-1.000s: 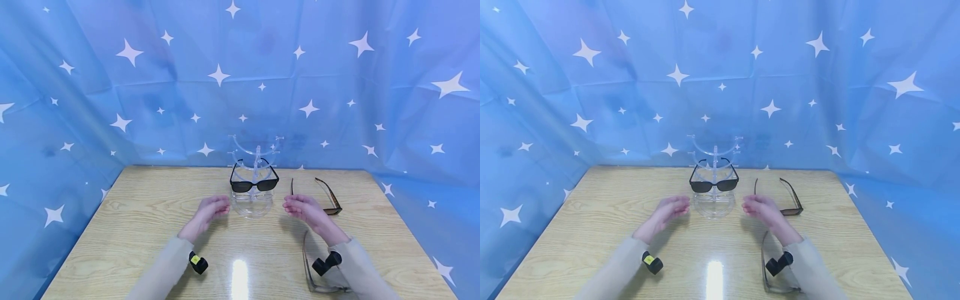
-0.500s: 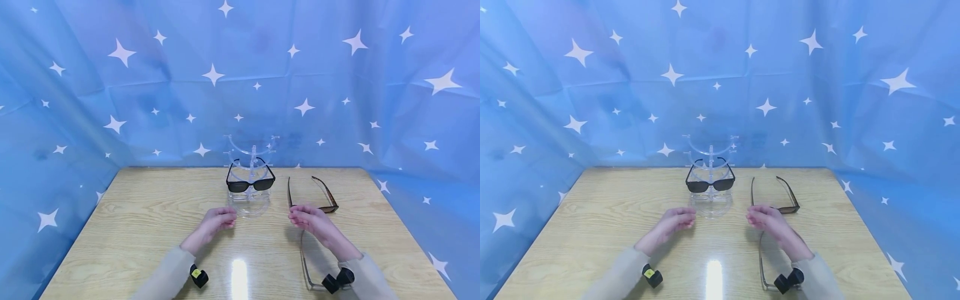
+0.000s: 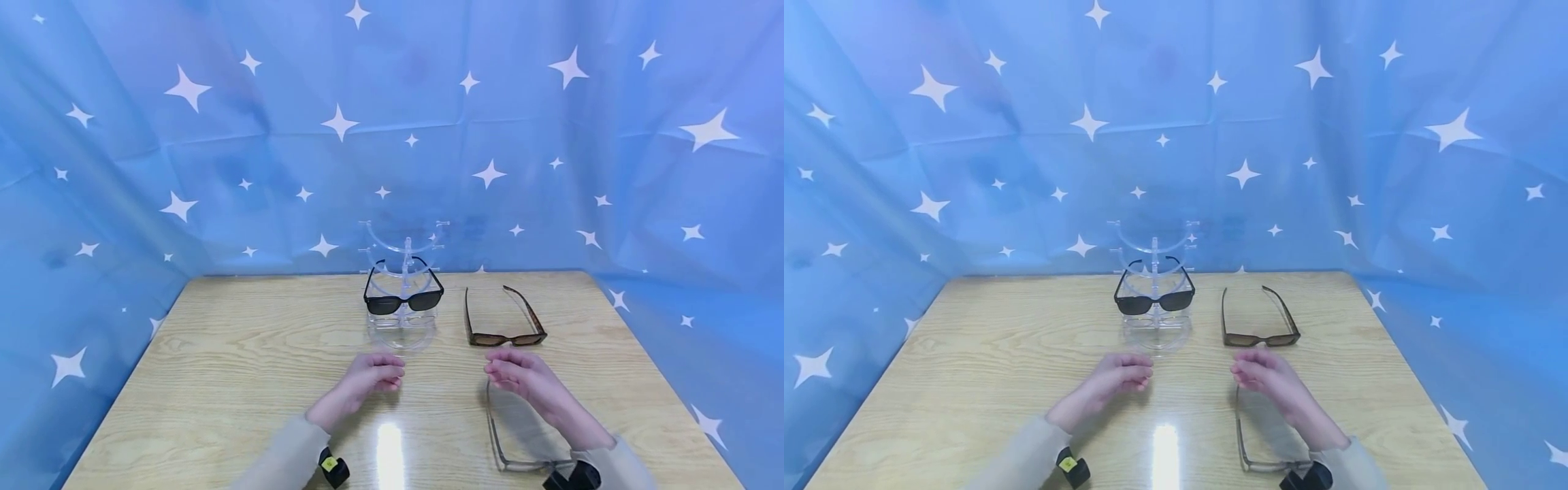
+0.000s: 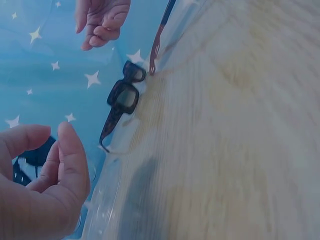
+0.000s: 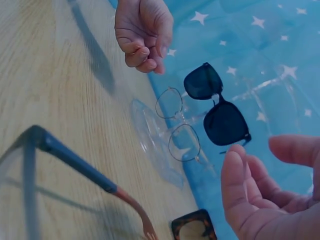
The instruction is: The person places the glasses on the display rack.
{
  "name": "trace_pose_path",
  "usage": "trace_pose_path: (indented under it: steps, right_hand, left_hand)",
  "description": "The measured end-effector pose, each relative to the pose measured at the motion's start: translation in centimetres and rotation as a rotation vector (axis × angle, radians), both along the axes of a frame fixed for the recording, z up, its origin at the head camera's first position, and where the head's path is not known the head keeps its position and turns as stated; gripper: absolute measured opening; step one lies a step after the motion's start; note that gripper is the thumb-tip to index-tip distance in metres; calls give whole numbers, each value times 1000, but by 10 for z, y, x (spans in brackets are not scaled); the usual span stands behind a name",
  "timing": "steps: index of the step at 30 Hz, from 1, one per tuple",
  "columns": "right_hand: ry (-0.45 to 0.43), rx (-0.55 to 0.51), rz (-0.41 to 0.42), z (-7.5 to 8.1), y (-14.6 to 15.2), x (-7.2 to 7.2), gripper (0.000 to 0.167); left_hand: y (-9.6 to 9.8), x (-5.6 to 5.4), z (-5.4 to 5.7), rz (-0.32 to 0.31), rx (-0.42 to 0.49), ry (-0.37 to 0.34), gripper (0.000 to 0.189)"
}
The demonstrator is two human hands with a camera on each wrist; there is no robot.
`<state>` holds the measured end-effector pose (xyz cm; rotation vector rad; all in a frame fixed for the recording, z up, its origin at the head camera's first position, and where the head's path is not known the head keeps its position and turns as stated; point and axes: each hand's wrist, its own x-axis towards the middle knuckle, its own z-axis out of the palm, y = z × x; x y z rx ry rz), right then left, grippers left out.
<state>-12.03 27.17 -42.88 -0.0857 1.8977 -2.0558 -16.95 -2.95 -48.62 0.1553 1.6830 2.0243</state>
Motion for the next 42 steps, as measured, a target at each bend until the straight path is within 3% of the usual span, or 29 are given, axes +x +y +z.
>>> trace_pose_path:
  steps: [17,32,36,42]
  right_hand:
    - [-32,20,-27,-7,27,26,20]
    - [4,37,-74,-13,58,50,18]
    - [-15,99,-131,-15,64,53,18]
    - [-65,321,-289,-16,69,59,27]
  left_hand:
    - [35,26,2,-78,-10,-20,27]
    - [81,53,0,-174,-26,-46,17]
    - [91,60,-1,-205,-22,-54,16]
    - [99,66,-3,-260,-31,-51,17]
